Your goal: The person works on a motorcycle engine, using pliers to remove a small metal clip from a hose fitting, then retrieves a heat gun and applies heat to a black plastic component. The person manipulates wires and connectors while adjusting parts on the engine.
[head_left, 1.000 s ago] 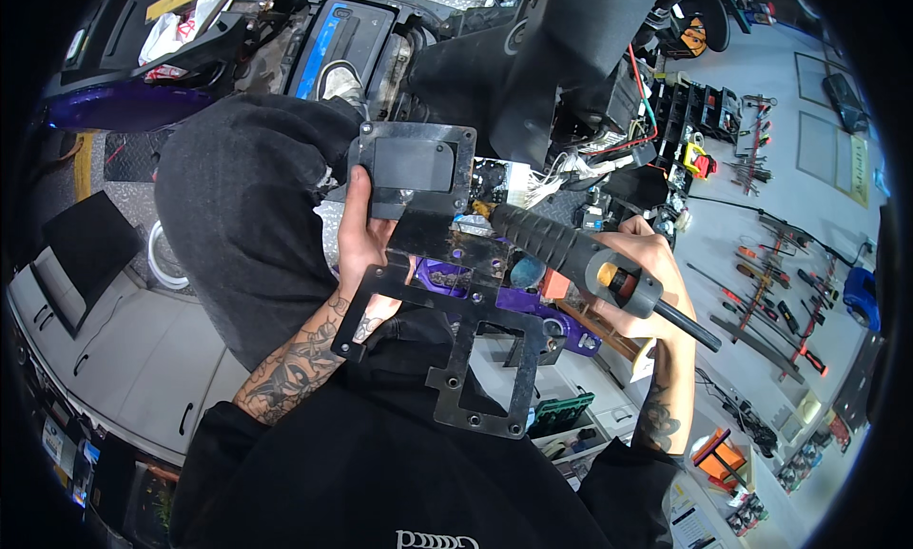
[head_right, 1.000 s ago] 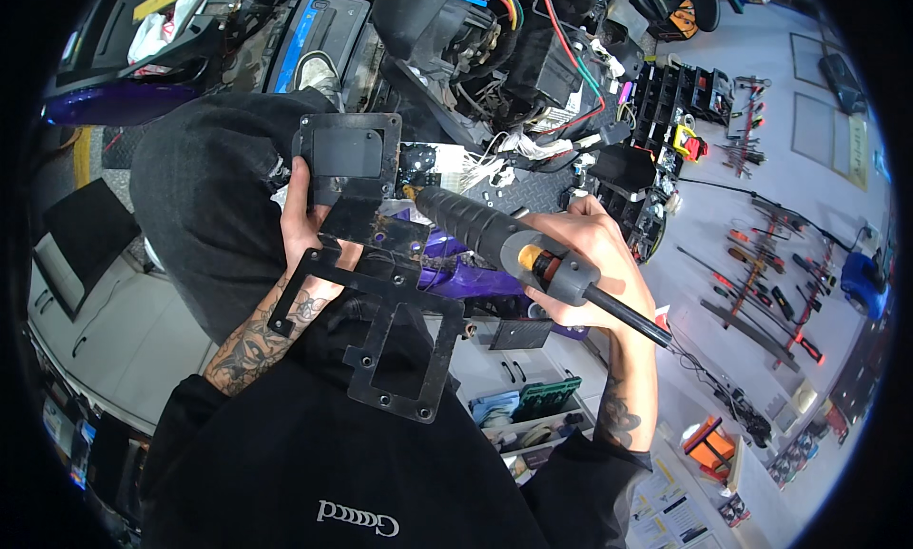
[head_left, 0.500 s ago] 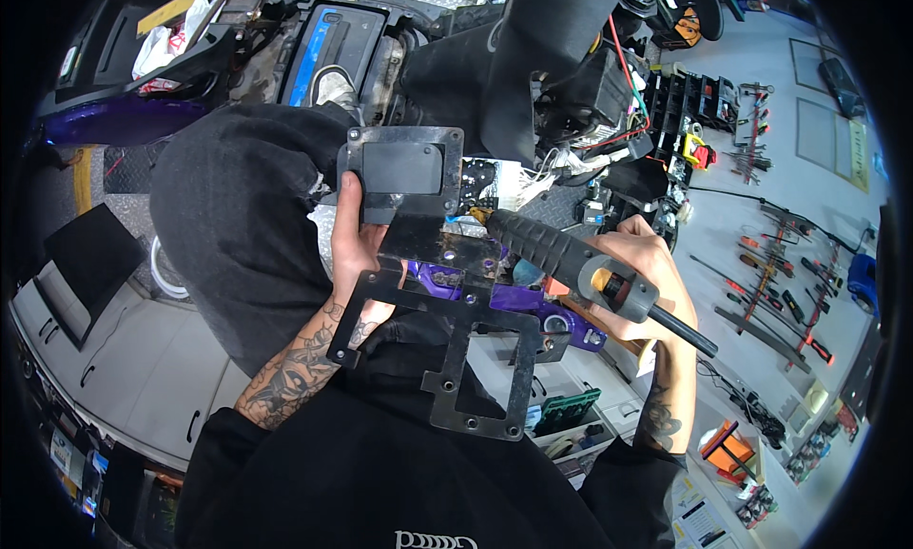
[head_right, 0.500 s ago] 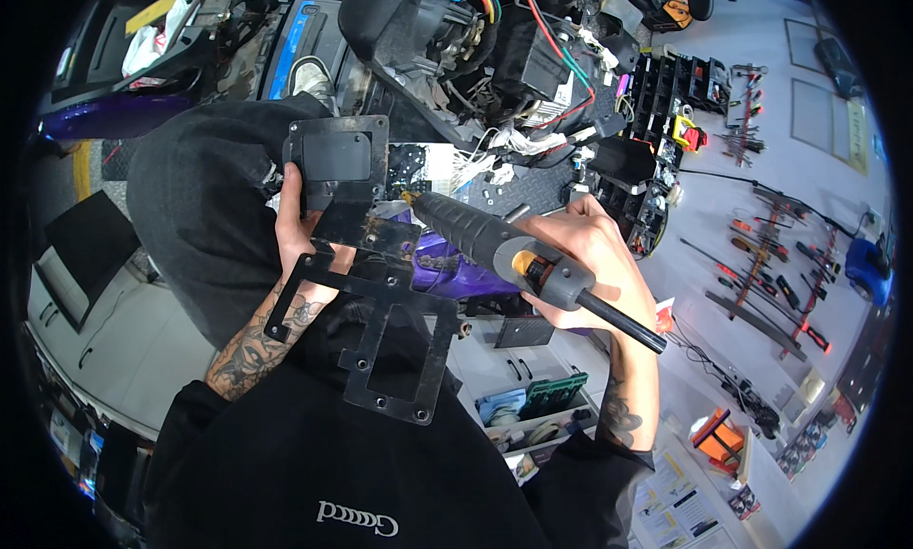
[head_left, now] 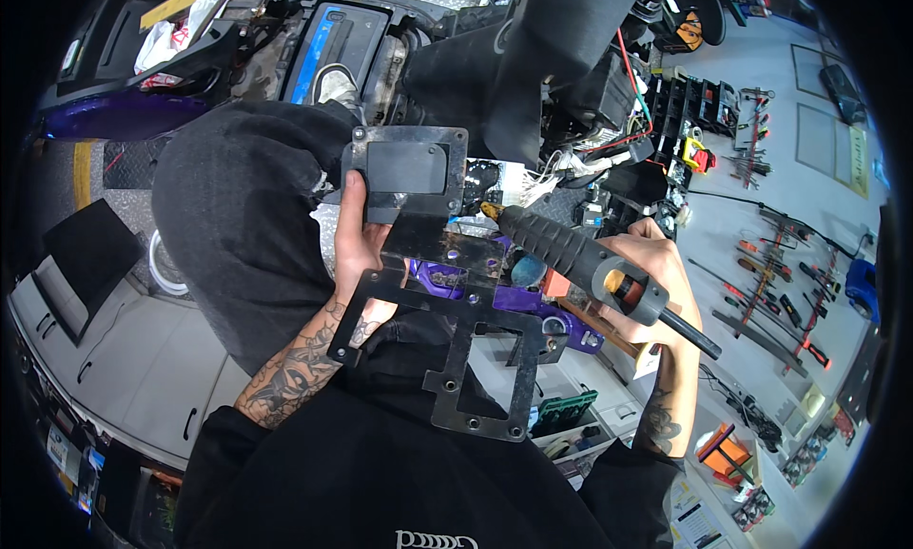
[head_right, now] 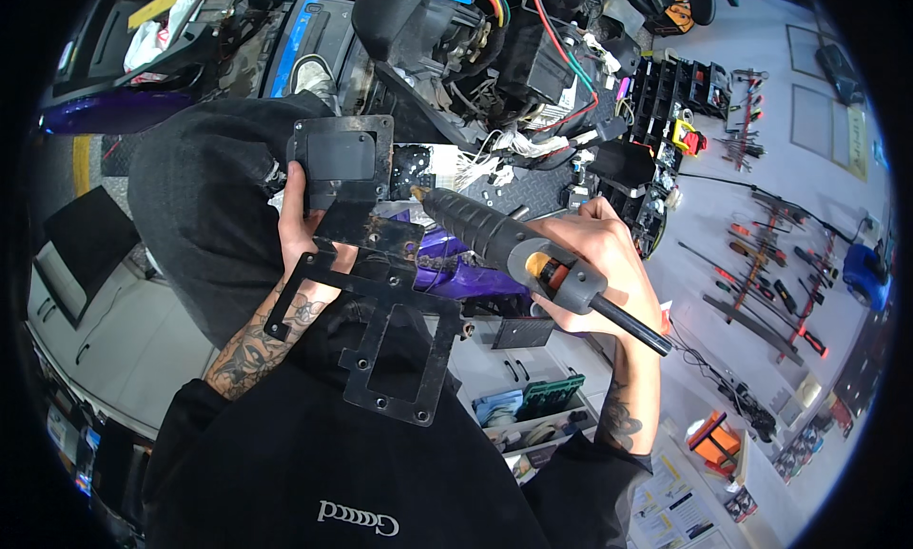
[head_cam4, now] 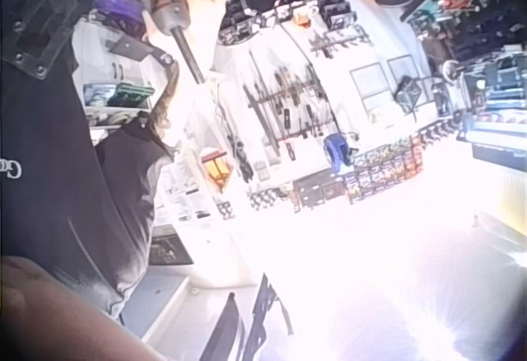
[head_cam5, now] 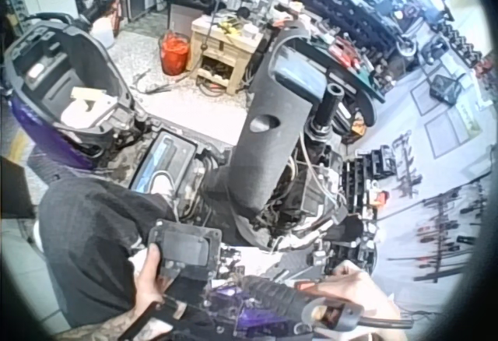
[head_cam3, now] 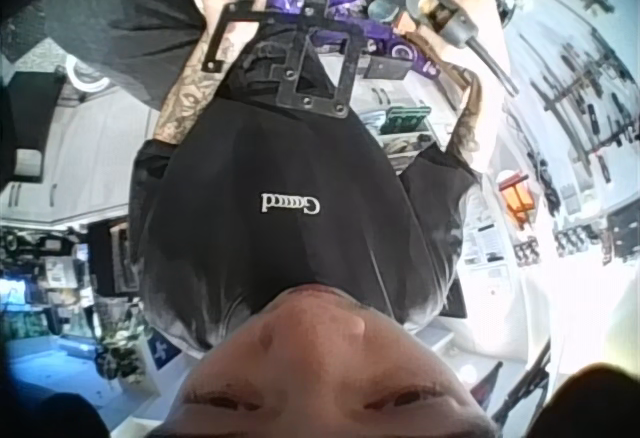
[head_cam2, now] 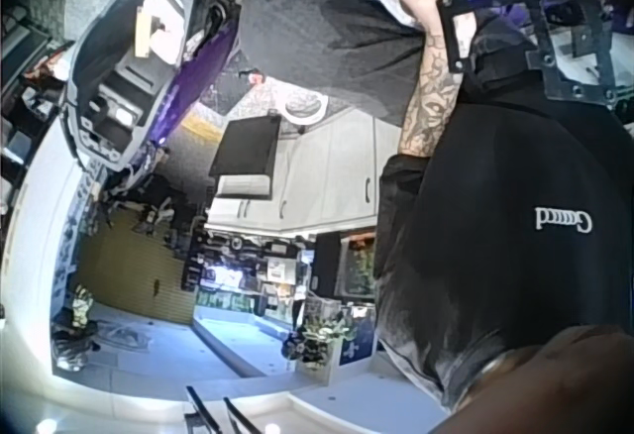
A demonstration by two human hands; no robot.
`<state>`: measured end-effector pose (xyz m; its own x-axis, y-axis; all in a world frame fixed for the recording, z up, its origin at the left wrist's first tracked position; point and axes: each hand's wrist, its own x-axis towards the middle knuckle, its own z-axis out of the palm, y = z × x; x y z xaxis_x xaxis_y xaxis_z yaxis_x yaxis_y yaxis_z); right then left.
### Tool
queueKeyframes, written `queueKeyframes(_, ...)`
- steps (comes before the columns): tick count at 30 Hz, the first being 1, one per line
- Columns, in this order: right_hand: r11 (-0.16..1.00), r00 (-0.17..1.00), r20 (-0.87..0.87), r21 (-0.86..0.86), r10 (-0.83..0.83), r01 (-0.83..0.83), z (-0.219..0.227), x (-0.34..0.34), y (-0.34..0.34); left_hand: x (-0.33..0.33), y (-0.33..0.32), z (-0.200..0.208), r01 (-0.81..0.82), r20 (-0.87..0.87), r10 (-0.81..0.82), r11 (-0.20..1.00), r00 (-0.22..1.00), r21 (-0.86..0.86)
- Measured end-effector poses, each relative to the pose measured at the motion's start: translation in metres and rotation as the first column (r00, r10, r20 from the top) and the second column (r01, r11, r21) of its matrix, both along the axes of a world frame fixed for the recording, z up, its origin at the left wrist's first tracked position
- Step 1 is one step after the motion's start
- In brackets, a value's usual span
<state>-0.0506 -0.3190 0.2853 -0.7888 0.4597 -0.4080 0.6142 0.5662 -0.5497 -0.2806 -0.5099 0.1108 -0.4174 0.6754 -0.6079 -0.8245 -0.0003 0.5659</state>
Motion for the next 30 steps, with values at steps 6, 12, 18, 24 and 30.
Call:
queueKeyframes(6,1.000,1.000,0.004,0.001,-0.001,0.001,0.001,0.003,0.003,-0.001,0.003,0.010,0.003,0.035,-0.004,1.000,0.999,0.023)
queueKeyframes(12,1.000,1.000,0.011,-0.027,0.004,-0.003,0.000,-0.005,-0.001,-0.002,0.000,0.010,0.028,0.012,-0.029,0.995,0.999,0.093)
queueKeyframes(18,0.999,0.999,0.013,0.029,0.033,-0.034,0.010,-0.001,0.002,-0.002,0.003,0.018,0.030,0.021,-0.033,0.993,0.999,0.116)
queueKeyframes(24,1.000,0.999,0.035,0.013,0.016,-0.016,0.011,-0.002,0.002,0.000,-0.004,-0.001,-0.067,0.239,0.013,0.973,0.971,0.219)
queueKeyframes(30,0.999,0.996,0.089,0.039,0.031,-0.035,0.011,-0.008,0.005,0.002,-0.009,-0.017,-0.082,0.261,0.035,0.982,0.965,0.172)
